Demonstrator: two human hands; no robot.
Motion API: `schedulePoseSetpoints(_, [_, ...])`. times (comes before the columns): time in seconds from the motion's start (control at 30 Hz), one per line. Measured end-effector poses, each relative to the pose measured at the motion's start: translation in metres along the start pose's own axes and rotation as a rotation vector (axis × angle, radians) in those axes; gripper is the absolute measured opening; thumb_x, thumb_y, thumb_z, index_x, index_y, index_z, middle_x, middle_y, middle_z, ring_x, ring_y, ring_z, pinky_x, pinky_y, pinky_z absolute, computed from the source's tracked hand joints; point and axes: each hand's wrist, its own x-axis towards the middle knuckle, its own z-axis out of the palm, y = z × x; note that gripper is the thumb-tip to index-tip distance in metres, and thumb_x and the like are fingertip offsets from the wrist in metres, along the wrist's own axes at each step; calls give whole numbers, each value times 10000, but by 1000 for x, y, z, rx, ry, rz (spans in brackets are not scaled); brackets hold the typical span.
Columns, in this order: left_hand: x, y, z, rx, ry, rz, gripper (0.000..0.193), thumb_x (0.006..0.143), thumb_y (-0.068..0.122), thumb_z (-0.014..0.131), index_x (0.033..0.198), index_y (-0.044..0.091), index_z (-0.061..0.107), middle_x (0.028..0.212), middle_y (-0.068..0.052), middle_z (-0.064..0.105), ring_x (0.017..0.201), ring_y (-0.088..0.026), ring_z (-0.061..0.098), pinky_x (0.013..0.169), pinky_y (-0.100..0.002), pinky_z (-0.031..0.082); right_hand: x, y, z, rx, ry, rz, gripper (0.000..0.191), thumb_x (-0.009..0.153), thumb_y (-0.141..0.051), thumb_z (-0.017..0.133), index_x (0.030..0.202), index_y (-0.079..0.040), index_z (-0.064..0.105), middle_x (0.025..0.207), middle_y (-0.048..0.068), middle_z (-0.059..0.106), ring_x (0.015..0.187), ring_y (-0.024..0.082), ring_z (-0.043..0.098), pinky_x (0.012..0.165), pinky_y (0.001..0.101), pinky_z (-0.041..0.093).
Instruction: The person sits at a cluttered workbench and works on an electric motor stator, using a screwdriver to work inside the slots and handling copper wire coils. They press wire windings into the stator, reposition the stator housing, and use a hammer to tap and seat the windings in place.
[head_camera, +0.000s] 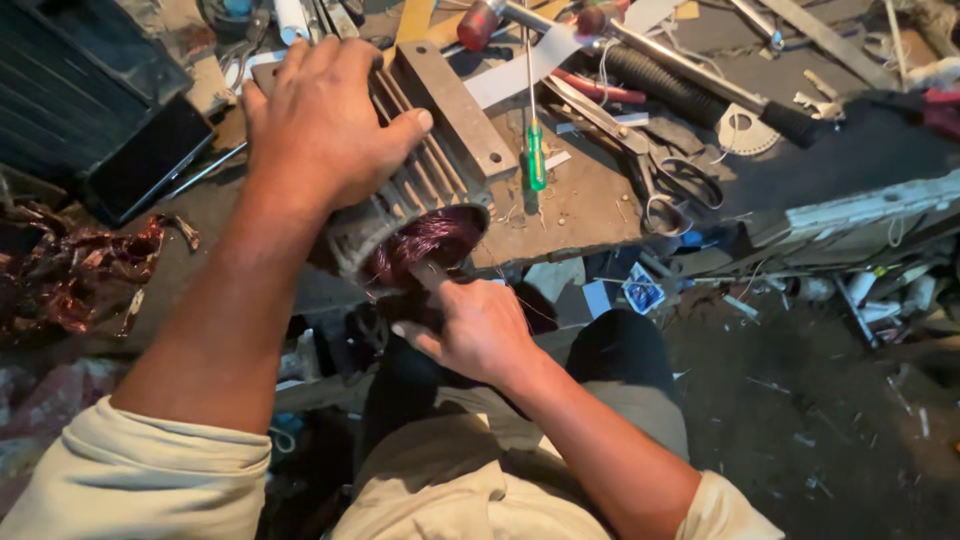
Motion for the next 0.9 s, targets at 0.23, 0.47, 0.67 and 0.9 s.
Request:
schedulePoseSetpoints(0.23, [-2,-1,-4,-27,-59,-89,741,795,556,748,1365,118,570,1446,-175,513,1431,-403,336,1079,-759,168,-32,-17,-11,103,76,-141,348,840,-142,790,1155,-60,667,808,112,658,677,313,682,578,415,538])
schedulePoseSetpoints(0.47, [-4,1,-8,-40,-95,-131,730,838,559,696,1388,100,554,1488,-167,504,1494,-379,306,1148,-760,143,-19,-13,-24,1,272,-203,131,850,-55,758,975,-72,722,981,101,704,779,296,722,658,365,574])
schedulePoseSetpoints(0.67, [3,8,-22,-62,-175,-167,817,812,529,695,1456,86,458,1530,-201,404,1487,-413,233,1117,-772,96,-4,5,-70,118,335,-182,173,845,1,699,1012,-36,727,1002,102,724,751,208,743,661,313,591])
schedulePoseSetpoints(0.9, [3,8,-25,-71,-202,-179,806,814,522,691,1449,78,469,1533,-197,418,1504,-414,220,1121,-781,89,51,109,-153,-403,437,23,146,871,-140,784,993,-79,732,961,117,735,785,268,737,650,379,580])
